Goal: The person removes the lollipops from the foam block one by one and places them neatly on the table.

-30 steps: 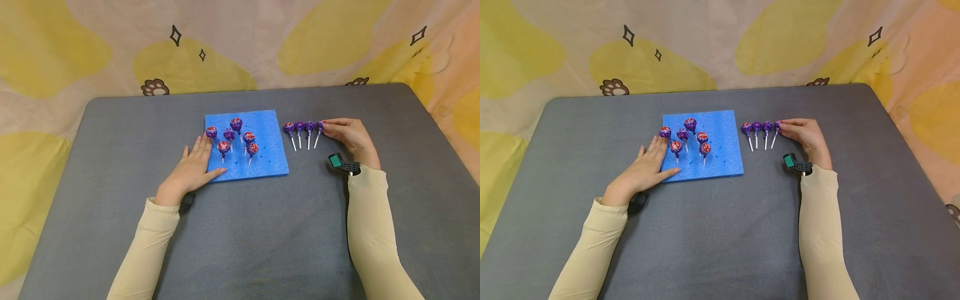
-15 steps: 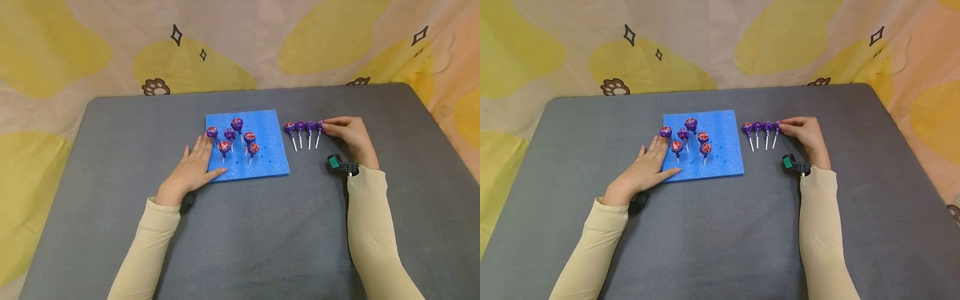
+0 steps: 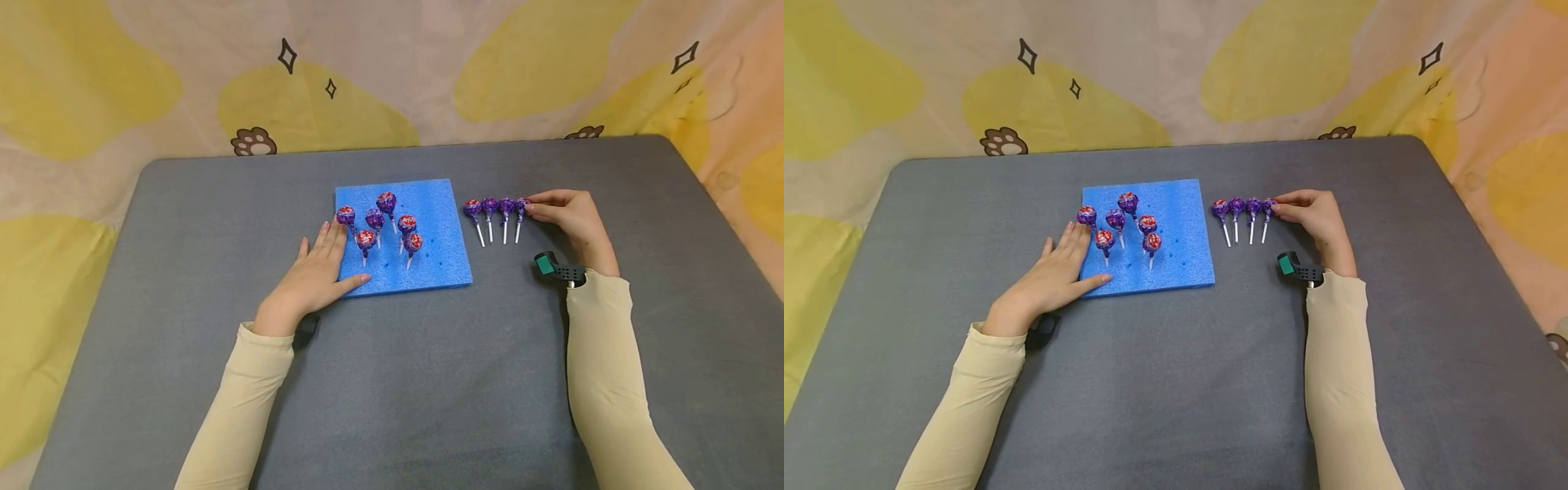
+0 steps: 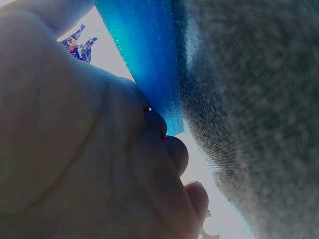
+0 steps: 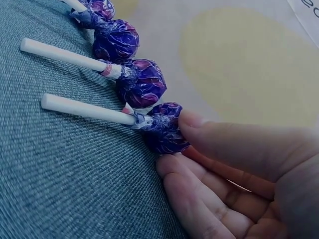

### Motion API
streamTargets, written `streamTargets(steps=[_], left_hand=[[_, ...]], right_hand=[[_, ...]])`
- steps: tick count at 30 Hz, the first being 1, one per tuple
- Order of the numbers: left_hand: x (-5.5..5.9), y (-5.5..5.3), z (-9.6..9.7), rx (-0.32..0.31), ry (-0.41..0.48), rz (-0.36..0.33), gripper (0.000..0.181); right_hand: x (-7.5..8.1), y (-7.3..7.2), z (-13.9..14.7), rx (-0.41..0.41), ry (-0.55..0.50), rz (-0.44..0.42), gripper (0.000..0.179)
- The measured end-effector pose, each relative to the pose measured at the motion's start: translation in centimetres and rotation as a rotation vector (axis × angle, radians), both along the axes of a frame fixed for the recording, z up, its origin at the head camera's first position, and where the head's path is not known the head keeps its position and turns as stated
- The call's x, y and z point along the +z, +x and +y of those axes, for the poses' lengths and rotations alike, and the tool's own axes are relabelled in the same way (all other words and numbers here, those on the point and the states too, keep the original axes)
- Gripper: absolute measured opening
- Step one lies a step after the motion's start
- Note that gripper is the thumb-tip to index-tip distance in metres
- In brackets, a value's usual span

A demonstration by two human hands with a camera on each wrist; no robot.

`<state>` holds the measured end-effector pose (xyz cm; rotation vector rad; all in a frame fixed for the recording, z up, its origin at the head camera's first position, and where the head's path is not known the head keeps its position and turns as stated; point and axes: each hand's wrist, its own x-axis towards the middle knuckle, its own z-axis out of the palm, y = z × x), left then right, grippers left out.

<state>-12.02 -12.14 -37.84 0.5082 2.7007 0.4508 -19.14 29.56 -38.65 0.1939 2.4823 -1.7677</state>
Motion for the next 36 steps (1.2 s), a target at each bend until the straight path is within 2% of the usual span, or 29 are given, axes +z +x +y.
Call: streamTargets(steps=[10, 27, 33, 36], left_hand=[[-0.15, -0.06, 0.00, -0.003, -0.003, 0.003, 0.093], [-0.10, 0.00, -0.04, -0.005, -0.003, 0.004, 0.093], [-0.14, -0.05, -0.04, 0.000, -0.003, 0.004, 0.093], [-0.14, -0.06, -0.01, 0.003, -0.003, 0.003, 0.093]], right_hand=[[-0.11, -0.01, 0.29, -0.001, -0.043, 0.016, 0.013], [-0.03, 0.06, 0.56, 0.009, -0.078, 0.002, 0.009], [0.01, 0.27, 0.92, -0.009, -0.298, -0.008, 0.013], [0.05, 0.34, 0.99, -0.020, -0.358, -0.003, 0.011]])
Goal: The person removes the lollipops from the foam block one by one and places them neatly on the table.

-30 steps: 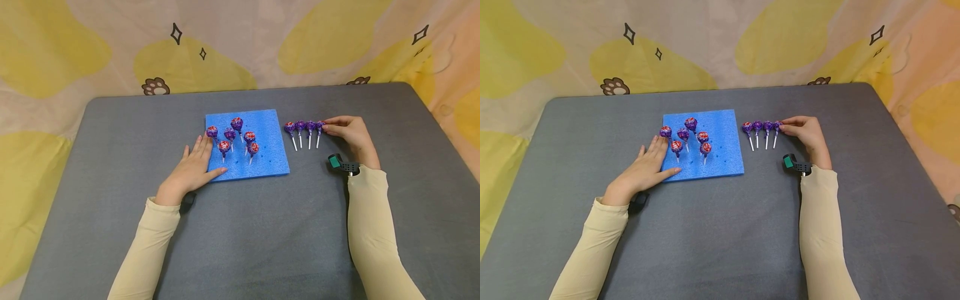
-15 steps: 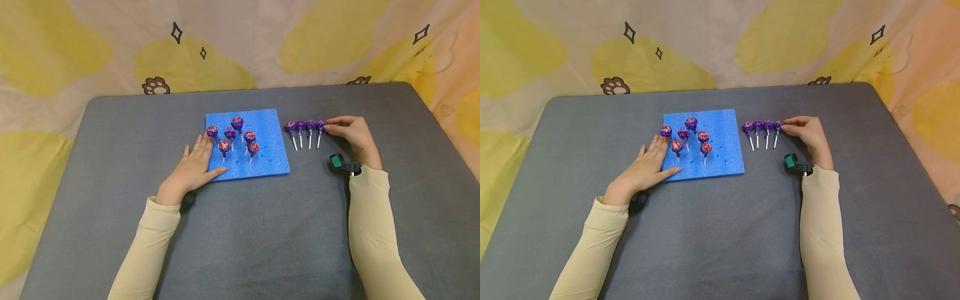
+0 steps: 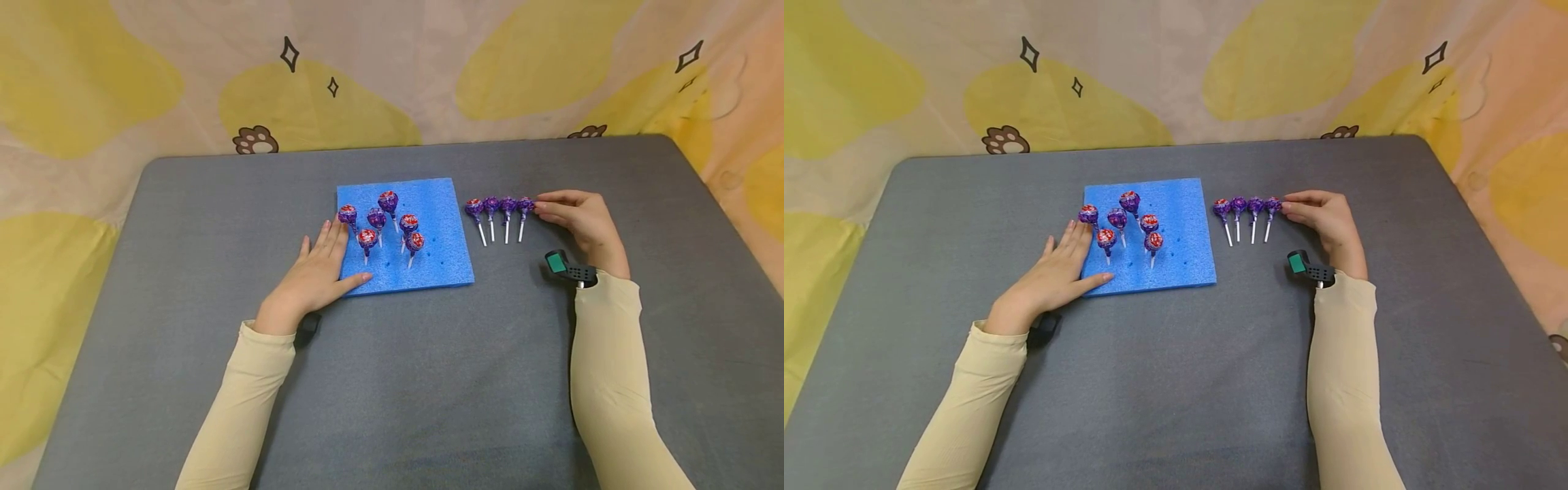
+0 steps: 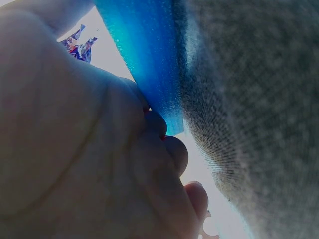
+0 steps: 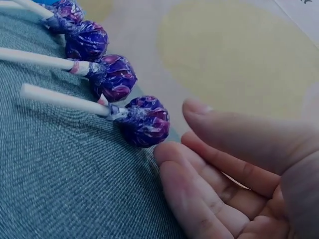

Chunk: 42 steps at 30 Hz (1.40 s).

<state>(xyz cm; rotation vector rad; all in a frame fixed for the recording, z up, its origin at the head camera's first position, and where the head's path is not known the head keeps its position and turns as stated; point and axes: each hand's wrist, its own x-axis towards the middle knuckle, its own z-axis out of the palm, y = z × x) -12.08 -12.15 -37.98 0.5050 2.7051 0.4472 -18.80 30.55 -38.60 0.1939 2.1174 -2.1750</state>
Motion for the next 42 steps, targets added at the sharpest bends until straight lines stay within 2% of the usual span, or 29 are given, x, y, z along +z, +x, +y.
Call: streamTargets(steps=[9, 18, 25, 29, 35, 42], left_hand=[[0.0, 0.0, 0.0, 0.001, -0.001, -0.006, 0.093], [0.0, 0.0, 0.0, 0.003, 0.006, -0.003, 0.093], [0.0, -0.1, 0.0, 0.002, 0.005, -0.003, 0.093], [0.0, 0.0, 0.0, 0.002, 0.002, -0.001, 0.093], [0.0, 0.0, 0.0, 0.001, 0.005, 0.001, 0.093], [0.0, 0.0, 0.0, -0.001, 0.009, 0.000, 0.093]], right_hand=[[0.5, -0.1, -0.4, -0.048, -0.121, 0.050, 0.015], [1.5, 0.0, -1.3, -0.035, -0.078, 0.113, 0.014], [2.2, 0.1, -3.0, 0.009, -0.055, 0.133, 0.020], [2.6, 0.1, -4.4, 0.078, -0.014, 0.144, 0.023], [2.8, 0.1, -6.5, 0.235, -0.045, 0.183, 0.017], [2.7, 0.4, -8.7, 0.381, 0.058, 0.210, 0.019]])
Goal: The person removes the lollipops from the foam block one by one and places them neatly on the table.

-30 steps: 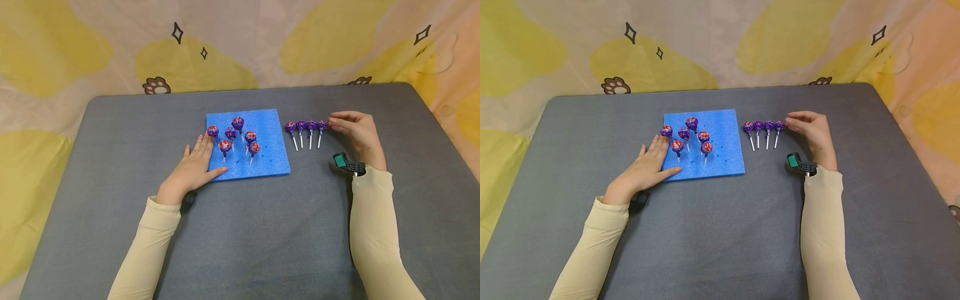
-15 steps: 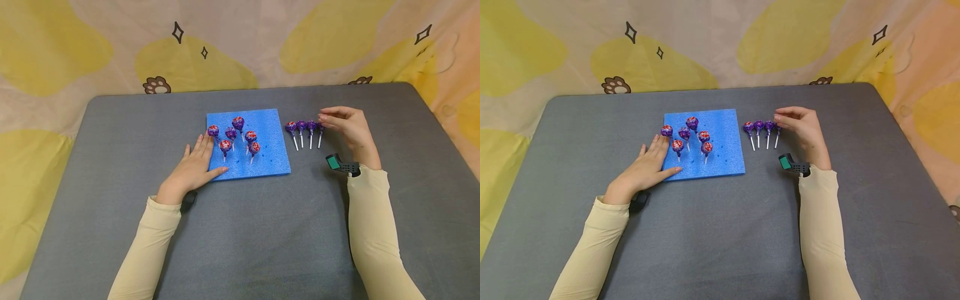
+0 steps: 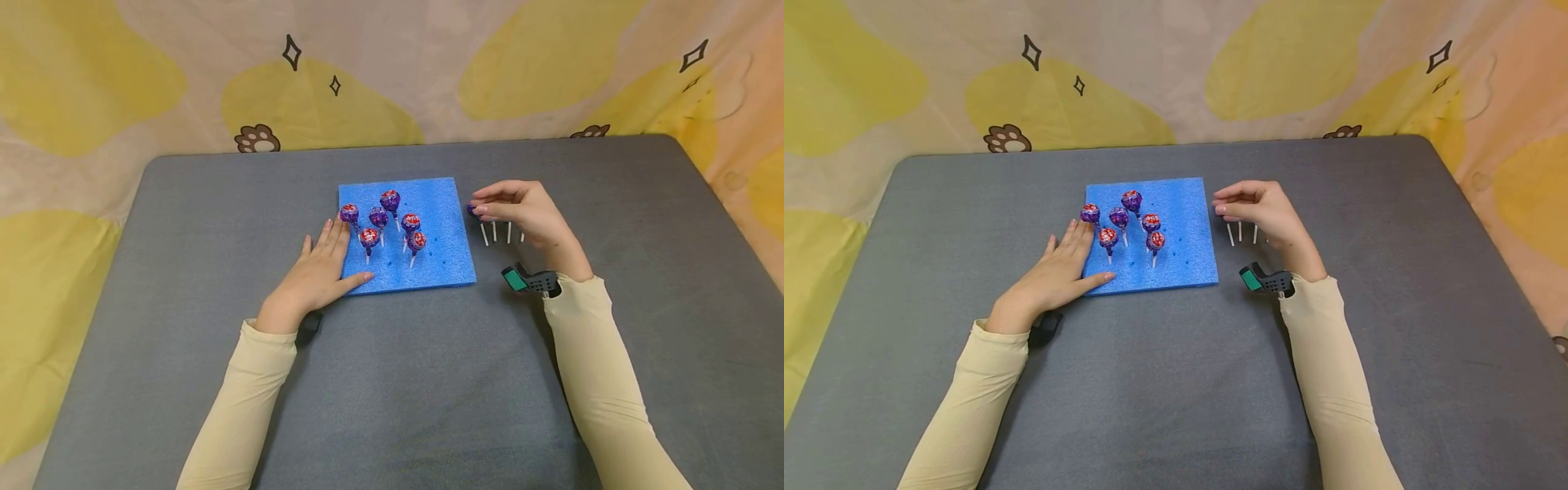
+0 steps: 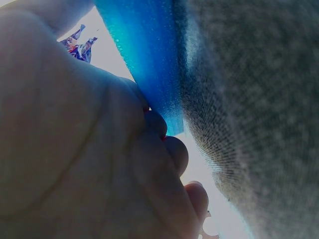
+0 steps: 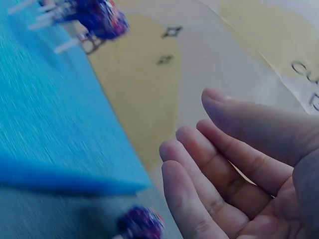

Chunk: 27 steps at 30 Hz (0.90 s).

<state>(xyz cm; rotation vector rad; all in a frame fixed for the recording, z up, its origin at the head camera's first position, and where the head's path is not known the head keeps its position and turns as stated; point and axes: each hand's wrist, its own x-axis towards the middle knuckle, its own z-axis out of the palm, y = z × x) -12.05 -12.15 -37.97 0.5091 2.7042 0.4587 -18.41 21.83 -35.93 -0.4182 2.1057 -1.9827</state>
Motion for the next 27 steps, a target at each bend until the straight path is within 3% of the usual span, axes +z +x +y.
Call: streamTargets(steps=[12, 27], left_hand=[[0.0, -0.1, 0.0, 0.003, -0.004, -0.003, 0.093], [0.0, -0.1, 0.0, 0.001, -0.005, -0.003, 0.093]], right_hand=[[0.3, 0.9, -3.5, 0.148, 0.120, -0.025, 0.022], [-0.9, 1.8, -6.4, 0.218, 0.096, -0.073, 0.022]])
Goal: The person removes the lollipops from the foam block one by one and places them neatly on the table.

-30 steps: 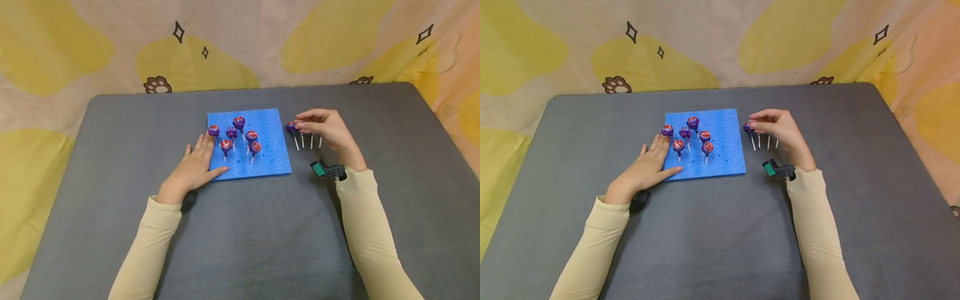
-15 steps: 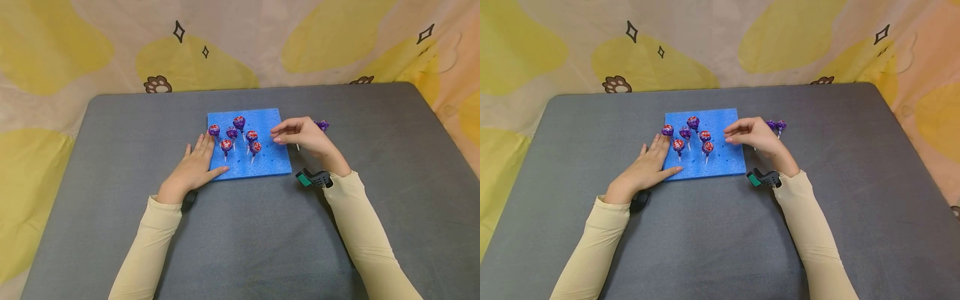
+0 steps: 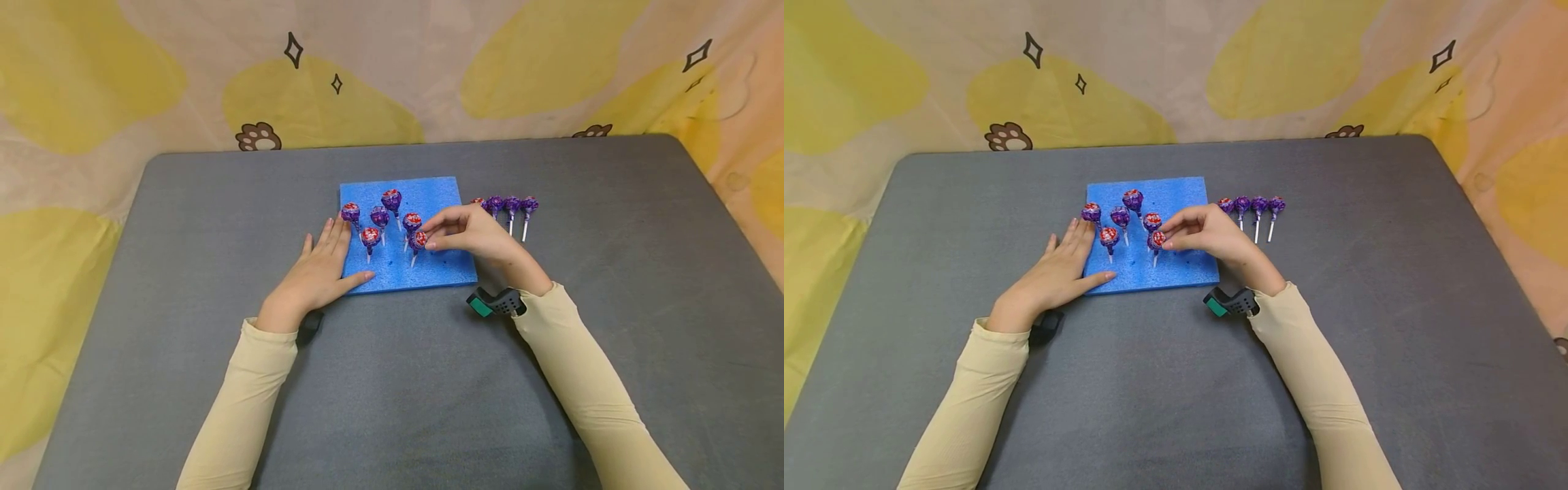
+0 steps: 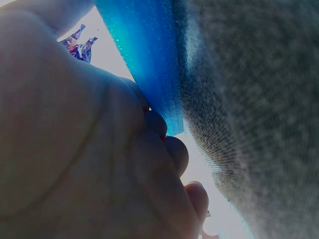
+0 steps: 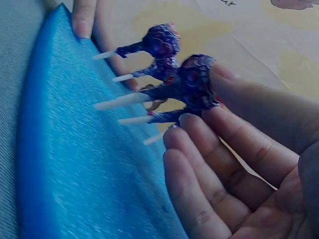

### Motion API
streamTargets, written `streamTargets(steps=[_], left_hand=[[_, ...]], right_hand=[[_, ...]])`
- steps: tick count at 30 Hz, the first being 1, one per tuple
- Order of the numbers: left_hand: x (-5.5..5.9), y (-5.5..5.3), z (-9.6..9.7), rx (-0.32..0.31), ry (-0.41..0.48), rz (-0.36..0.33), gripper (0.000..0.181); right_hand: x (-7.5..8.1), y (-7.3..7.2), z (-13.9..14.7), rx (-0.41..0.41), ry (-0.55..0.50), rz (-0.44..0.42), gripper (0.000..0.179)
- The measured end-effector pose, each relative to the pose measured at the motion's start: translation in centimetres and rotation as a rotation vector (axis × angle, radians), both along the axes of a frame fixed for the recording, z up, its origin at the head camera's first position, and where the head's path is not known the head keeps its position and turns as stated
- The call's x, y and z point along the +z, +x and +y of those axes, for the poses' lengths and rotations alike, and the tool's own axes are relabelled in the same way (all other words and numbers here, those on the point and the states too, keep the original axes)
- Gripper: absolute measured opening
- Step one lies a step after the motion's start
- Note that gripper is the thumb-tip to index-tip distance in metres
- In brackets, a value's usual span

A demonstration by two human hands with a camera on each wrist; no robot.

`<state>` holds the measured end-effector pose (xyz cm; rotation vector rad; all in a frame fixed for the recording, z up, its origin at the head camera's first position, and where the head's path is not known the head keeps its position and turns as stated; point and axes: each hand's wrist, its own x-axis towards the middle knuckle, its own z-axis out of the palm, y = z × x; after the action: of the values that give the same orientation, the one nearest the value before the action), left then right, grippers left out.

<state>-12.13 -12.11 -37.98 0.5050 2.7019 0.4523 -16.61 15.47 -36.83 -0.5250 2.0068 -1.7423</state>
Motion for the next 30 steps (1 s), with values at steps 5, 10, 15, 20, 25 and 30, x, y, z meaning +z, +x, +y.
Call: streamTargets(steps=[5, 10, 15, 20, 25, 30], left_hand=[[0.07, 0.05, 0.00, 0.003, -0.002, 0.001, 0.093], [0.11, 0.11, -0.03, 0.004, -0.002, 0.001, 0.094], [-0.03, 0.08, -0.07, 0.005, -0.003, -0.001, 0.093], [0.02, 0.08, -0.07, 0.003, -0.002, -0.003, 0.093], [0.07, 0.10, -0.02, 0.006, -0.002, -0.004, 0.094], [0.17, 0.14, 0.00, 0.008, 0.006, -0.001, 0.093]], right_hand=[[-0.26, 0.25, -0.56, -0.015, -0.020, -0.023, 0.022], [-0.39, 0.40, -0.93, -0.037, -0.058, -0.060, 0.021], [-0.54, 0.46, -1.10, -0.054, -0.069, -0.073, 0.019], [-0.71, 0.41, -1.08, -0.055, -0.094, -0.079, 0.018], [-0.90, 0.34, -0.96, -0.045, -0.120, -0.070, 0.017], [-0.91, 0.25, -0.82, -0.037, -0.142, -0.060, 0.017]])
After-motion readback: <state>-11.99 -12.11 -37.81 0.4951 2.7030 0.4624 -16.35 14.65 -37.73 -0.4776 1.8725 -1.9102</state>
